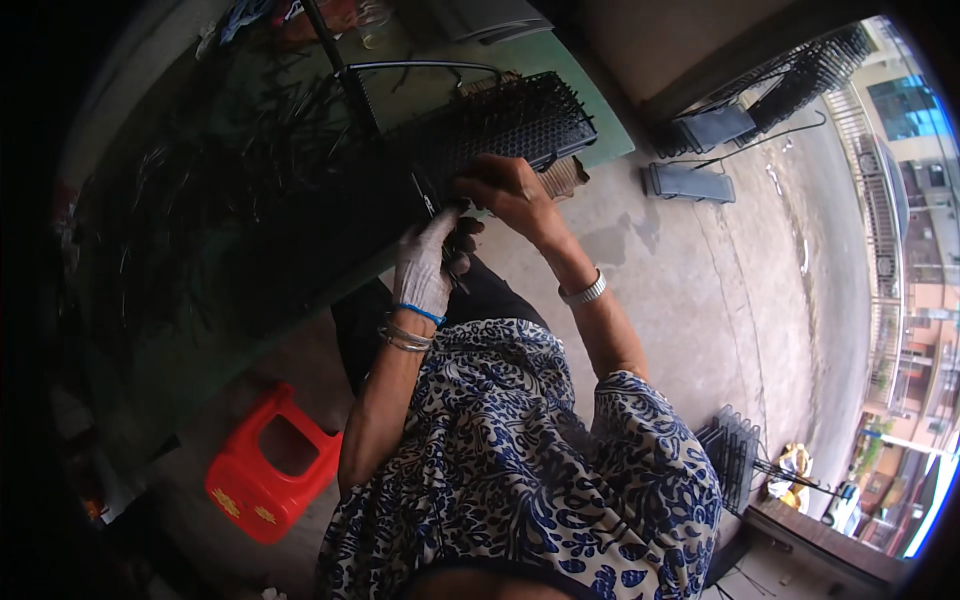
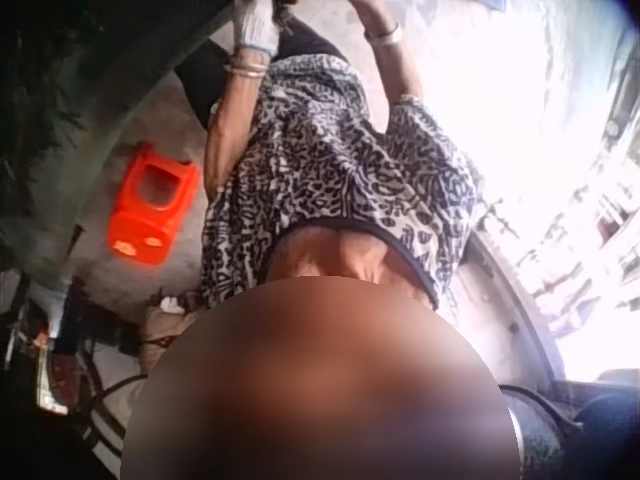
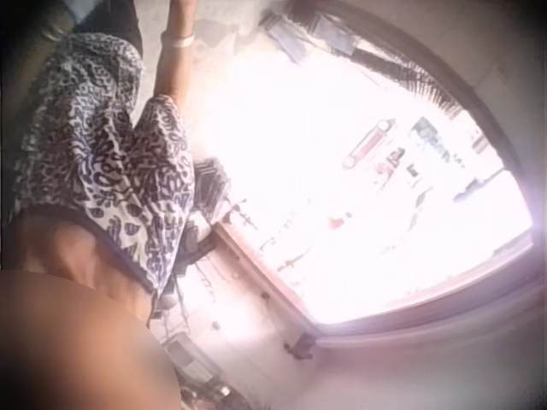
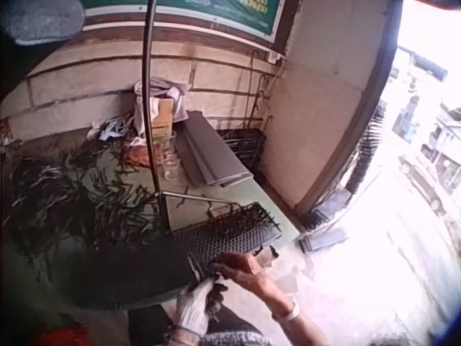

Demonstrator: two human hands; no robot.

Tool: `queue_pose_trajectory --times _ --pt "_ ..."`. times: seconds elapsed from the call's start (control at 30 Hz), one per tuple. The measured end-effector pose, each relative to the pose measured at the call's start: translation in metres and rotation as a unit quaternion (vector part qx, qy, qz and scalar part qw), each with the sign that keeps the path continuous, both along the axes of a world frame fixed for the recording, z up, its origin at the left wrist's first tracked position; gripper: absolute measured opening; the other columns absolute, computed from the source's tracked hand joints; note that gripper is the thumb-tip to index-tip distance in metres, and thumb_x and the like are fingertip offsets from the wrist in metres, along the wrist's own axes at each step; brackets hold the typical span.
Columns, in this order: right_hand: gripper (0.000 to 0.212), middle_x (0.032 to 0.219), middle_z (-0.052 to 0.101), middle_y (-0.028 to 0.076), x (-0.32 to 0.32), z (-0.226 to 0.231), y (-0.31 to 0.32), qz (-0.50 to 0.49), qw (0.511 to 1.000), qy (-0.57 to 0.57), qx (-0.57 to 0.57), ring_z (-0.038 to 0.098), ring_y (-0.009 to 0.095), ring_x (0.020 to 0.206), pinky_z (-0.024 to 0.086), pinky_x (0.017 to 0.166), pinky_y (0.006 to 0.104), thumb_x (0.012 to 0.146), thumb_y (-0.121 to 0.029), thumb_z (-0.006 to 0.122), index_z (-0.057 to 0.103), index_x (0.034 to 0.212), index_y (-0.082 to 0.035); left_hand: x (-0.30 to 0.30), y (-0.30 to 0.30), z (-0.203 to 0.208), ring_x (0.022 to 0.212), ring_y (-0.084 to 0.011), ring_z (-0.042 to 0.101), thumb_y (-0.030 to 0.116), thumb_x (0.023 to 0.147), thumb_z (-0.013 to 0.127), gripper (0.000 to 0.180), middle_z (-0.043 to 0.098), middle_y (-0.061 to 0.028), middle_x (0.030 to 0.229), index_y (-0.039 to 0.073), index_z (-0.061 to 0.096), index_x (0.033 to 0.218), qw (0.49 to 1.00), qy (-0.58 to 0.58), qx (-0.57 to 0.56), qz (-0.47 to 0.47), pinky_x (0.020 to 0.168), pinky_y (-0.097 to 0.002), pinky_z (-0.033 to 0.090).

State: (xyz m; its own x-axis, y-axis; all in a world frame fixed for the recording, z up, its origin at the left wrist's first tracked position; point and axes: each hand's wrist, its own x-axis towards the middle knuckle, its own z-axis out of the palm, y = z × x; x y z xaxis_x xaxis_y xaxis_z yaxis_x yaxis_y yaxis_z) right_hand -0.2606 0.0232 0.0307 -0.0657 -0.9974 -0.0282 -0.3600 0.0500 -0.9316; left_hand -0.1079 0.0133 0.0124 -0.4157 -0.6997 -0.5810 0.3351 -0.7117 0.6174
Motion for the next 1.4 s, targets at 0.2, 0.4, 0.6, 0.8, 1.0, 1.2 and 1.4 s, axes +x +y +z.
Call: queue_pose_trajectory --times 0.2,0.4,0.6,0.8,1.0,1.2,1.4 --pt "0.024 0.083 0.065 0.005 -0.006 0.005 0.003 -0.006 0.998 -0.059 0.024 0.058 0.009 0.074 0.047 0.065 0.0252 0.089 -0.019 0.062 0.065 0.099 0.003 -0.002 0.002 -0.007 0.058 -0.0073 0.06 0.024 0.088 0.065 0.02 0.07 -0.0048 0.078 0.006 0.065 0.098 0.999 -0.011 -0.03 -0.003 0.041 -0.0165 0.036" --pt "0.021 0.08 0.069 0.009 -0.011 0.014 0.0 -0.119 0.993 -0.012 0.001 0.063 0.013 0.069 0.049 0.063 0.0263 0.09 -0.016 0.059 0.063 0.094 0.004 -0.001 -0.002 -0.01 0.072 -0.0122 0.067 0.022 0.089 0.064 0.022 0.071 -0.0068 0.089 0.006 0.064 0.103 1.0 -0.003 -0.017 0.02 0.044 -0.0179 0.04" --pt "0.011 0.076 0.068 0.01 -0.01 -0.004 -0.028 -0.296 0.904 0.236 -0.2 0.068 0.016 0.072 0.051 0.063 0.0278 0.091 -0.009 0.059 0.06 0.096 0.0 -0.006 -0.004 -0.02 0.075 -0.0168 0.069 0.021 0.089 0.064 0.026 0.07 -0.0096 0.092 0.004 0.062 0.108 1.0 0.024 0.009 0.014 0.048 -0.0229 0.049" --pt "0.009 0.076 0.068 0.011 -0.024 -0.026 -0.042 -0.27 0.876 0.304 -0.261 0.067 0.02 0.068 0.05 0.06 0.029 0.092 -0.007 0.057 0.057 0.099 -0.002 -0.011 -0.007 -0.031 0.076 -0.0229 0.069 0.017 0.091 0.062 0.021 0.07 -0.0152 0.094 0.004 0.063 0.107 0.995 0.068 0.066 0.021 0.06 -0.0336 0.057" --pt "0.006 0.075 0.068 0.009 -0.029 -0.025 -0.046 -0.234 0.881 0.305 -0.277 0.068 0.021 0.068 0.05 0.06 0.0296 0.092 -0.007 0.055 0.056 0.096 -0.002 -0.012 -0.006 -0.033 0.072 -0.0213 0.068 0.015 0.09 0.061 0.02 0.069 -0.0133 0.088 0.002 0.062 0.106 0.991 0.095 0.085 0.033 0.059 -0.0314 0.057" --pt "0.005 0.074 0.068 0.008 -0.035 -0.022 -0.045 -0.199 0.886 0.319 -0.27 0.068 0.021 0.069 0.05 0.061 0.0293 0.093 -0.006 0.053 0.056 0.095 -0.003 -0.009 -0.004 -0.035 0.072 -0.021 0.068 0.015 0.09 0.061 0.018 0.069 -0.0126 0.088 0.004 0.062 0.104 0.989 0.102 0.099 0.031 0.06 -0.0328 0.058" --pt "0.006 0.077 0.068 0.008 -0.031 -0.016 -0.041 -0.159 0.902 0.29 -0.277 0.067 0.021 0.069 0.05 0.063 0.0296 0.093 -0.005 0.052 0.057 0.095 -0.003 -0.01 -0.004 -0.036 0.072 -0.0205 0.067 0.016 0.09 0.062 0.019 0.068 -0.012 0.088 0.005 0.062 0.105 0.991 0.093 0.094 0.026 0.06 -0.0336 0.058"
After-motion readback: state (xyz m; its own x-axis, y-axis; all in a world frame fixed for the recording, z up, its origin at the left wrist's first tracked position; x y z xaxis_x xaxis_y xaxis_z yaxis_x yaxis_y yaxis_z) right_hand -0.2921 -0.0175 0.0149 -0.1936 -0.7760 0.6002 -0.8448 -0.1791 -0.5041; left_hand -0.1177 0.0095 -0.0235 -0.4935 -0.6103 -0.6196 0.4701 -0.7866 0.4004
